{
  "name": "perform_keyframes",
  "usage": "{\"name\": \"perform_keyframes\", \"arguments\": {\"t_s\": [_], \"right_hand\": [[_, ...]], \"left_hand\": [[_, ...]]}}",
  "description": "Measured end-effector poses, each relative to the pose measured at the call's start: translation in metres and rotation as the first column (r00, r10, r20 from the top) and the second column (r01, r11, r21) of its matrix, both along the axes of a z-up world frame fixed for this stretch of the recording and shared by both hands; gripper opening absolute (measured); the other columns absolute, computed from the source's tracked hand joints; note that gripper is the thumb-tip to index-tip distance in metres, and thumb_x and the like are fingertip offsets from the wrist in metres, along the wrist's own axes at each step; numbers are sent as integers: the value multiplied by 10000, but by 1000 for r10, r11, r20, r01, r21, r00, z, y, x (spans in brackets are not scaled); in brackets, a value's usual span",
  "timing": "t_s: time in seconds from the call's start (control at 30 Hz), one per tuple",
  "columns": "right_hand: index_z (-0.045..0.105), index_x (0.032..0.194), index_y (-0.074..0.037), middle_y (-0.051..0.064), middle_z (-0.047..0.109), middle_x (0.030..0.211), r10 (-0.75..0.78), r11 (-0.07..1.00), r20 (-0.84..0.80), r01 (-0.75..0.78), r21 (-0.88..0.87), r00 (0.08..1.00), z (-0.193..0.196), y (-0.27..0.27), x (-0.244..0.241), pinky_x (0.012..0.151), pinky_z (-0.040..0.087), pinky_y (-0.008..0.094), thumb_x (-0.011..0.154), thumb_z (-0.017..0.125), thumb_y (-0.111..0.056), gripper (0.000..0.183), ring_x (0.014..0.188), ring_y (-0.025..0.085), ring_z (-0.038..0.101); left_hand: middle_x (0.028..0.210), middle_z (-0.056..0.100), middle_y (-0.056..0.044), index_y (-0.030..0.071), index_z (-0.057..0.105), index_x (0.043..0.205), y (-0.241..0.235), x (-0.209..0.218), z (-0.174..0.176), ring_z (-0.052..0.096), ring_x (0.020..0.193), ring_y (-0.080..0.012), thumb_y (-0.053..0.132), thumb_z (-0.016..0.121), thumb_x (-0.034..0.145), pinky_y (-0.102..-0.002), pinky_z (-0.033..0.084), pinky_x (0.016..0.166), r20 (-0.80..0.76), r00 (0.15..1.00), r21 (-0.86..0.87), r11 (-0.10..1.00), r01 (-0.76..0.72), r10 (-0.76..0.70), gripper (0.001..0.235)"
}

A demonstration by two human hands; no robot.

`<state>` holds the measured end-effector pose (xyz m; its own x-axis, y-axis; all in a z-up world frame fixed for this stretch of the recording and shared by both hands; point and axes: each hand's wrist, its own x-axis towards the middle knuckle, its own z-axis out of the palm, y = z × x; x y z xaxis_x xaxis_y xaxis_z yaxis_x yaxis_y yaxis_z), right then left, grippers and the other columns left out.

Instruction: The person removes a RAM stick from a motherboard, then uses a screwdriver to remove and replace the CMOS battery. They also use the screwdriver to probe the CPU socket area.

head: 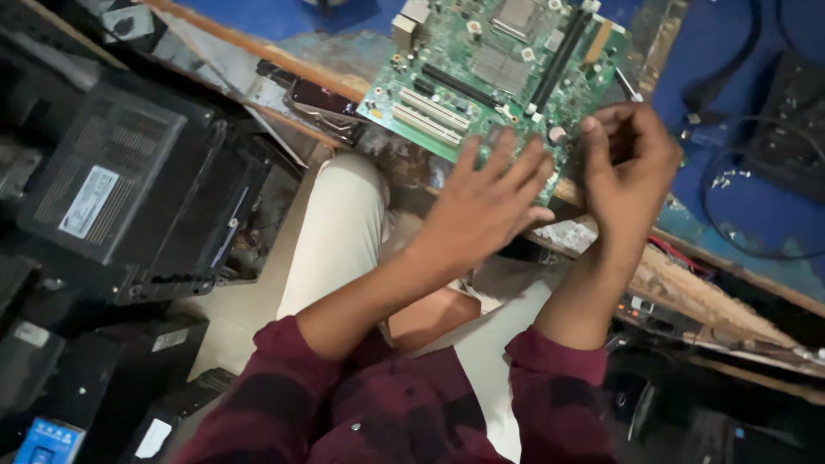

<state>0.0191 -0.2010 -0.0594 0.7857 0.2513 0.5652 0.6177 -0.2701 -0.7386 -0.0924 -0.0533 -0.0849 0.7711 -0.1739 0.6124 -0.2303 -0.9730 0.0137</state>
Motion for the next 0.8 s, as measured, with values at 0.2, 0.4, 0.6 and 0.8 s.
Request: {"name": "perform_keyframes", "arguments": {"t_s": [0.2,0.4,0.6,0.8], "right_hand": [[659,1041,3,14,697,890,-13,1000,27,14,-26,1000,6,2,-7,697,471,212,1070,763,-63,126,760,44,593],[696,1059,-21,48,711,950,70,992,120,-56,-117,990,11,-2,-11,777,494,278,1003,785,-96,129,852,135,634],[718,1092,-73,114,653,1186,301,900,279,-175,-399,912,23,-3,-20,1002,433,458,637,921,-354,572,1164,337,555],[732,1087,-134,70,641,1303,311,839,179,-181,-513,934,25,-1,-32,1051,394,474,672,906,-308,482,1252,335,535]], "left_hand": [[1509,489,-165,4,536,1460,-5,-2,-3,417,1408,-381,491,592,1037,-571,364,1171,-157,987,24,999,23,-19,648],[1622,365,-187,135,505,1502,28,-18,-16,319,1503,-470,380,695,969,-559,329,1190,61,990,-319,937,140,-127,617],[1485,462,-216,20,516,1433,91,-19,-15,435,1402,-445,283,779,929,-578,355,1168,174,971,-414,907,-76,161,627],[1383,563,-200,11,581,1309,103,-16,-17,514,1343,-437,91,762,915,-508,409,1159,218,967,-526,851,5,129,441]]}}
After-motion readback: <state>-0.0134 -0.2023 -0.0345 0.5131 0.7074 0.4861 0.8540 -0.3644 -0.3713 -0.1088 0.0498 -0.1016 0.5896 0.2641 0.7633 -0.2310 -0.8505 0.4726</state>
